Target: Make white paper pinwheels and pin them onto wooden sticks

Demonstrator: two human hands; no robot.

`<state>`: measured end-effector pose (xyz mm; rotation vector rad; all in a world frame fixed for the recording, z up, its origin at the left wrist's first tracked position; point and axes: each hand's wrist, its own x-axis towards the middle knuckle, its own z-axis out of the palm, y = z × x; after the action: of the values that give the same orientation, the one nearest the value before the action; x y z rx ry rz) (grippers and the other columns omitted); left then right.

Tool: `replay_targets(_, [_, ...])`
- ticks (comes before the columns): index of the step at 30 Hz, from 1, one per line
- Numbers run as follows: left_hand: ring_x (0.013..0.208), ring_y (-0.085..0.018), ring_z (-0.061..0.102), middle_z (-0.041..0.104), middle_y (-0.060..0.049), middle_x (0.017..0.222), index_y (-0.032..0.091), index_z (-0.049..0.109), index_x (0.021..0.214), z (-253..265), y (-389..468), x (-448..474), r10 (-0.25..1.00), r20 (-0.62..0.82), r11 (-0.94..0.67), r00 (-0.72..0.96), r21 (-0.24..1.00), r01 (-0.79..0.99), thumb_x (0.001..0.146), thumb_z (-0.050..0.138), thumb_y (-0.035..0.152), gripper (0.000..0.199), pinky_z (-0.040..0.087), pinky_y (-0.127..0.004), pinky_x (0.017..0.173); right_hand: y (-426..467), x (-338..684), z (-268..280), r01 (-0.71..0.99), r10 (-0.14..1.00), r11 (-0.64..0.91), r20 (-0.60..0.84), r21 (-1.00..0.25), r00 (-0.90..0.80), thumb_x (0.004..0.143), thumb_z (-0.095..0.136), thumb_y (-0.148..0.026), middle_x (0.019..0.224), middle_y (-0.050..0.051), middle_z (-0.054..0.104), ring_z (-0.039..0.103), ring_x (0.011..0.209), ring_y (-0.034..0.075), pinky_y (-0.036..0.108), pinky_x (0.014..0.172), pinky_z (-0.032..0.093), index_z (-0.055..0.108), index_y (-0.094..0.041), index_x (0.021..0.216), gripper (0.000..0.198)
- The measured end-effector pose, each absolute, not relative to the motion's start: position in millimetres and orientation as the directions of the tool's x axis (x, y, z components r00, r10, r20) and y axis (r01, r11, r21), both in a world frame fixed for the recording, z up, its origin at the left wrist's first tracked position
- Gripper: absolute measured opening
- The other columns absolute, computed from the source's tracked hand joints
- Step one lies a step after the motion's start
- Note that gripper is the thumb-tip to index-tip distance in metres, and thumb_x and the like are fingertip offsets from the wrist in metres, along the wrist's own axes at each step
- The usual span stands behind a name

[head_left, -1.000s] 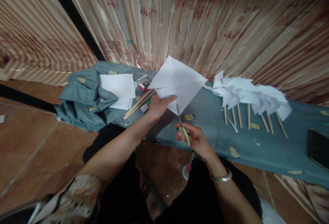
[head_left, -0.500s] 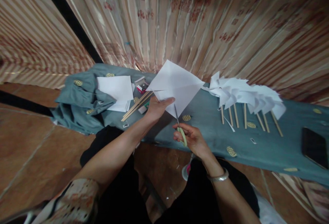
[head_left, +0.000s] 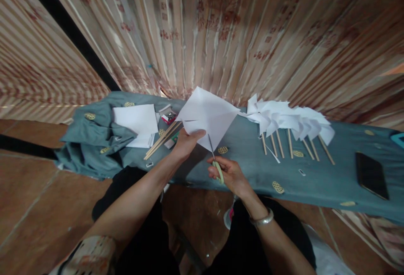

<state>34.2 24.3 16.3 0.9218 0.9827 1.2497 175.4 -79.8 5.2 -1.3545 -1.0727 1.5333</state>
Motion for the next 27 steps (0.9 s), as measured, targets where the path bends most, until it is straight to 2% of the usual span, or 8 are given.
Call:
replay_targets(10, [0.059, -0.014, 0.057, 0.068, -0.002, 0.067, 0.013, 0.069, 0.07, 17.5, 18.6, 38.3, 0.987, -0.141, 0.158, 0.079, 0.942, -0.297, 0.051, 0.08, 0.027, 0.025, 0.046, -0.027, 0.057, -78.7, 177.0, 1.1, -0.06, 0.949, -0.313, -0.309, -0.948, -0.067, 0.062, 0.08, -0.051, 0.061, -0.003, 0.062, 0.059, 0.058, 0.012, 0.024, 0.054, 0.043, 0.068, -0.018, 0.093, 0.047])
replay_targets(20, [0.059, -0.015, 0.057, 0.068, -0.003, 0.068, 0.013, 0.068, 0.071, 19.6, 17.7, 38.4, 0.984, -0.16, 0.177, 0.081, 0.938, -0.297, 0.051, 0.079, 0.026, 0.026, 0.045, -0.027, 0.058, -78.2, 178.3, 0.0, -0.064, 0.946, -0.322, -0.317, -0.945, -0.072, 0.06, 0.081, -0.052, 0.057, -0.003, 0.063, 0.057, 0.052, 0.011, 0.025, 0.052, 0.043, 0.069, -0.019, 0.089, 0.045])
replay_targets(27, [0.062, -0.015, 0.057, 0.067, -0.001, 0.07, 0.015, 0.065, 0.075, 24.3, 11.0, 40.5, 0.983, -0.157, 0.178, 0.091, 0.937, -0.3, 0.05, 0.078, 0.024, 0.03, 0.046, -0.028, 0.061, -77.4, 179.2, -5.8, -0.042, 0.961, -0.272, -0.27, -0.961, -0.054, 0.065, 0.077, -0.054, 0.063, 0.0, 0.066, 0.061, 0.059, 0.015, 0.027, 0.055, 0.046, 0.071, -0.017, 0.095, 0.048])
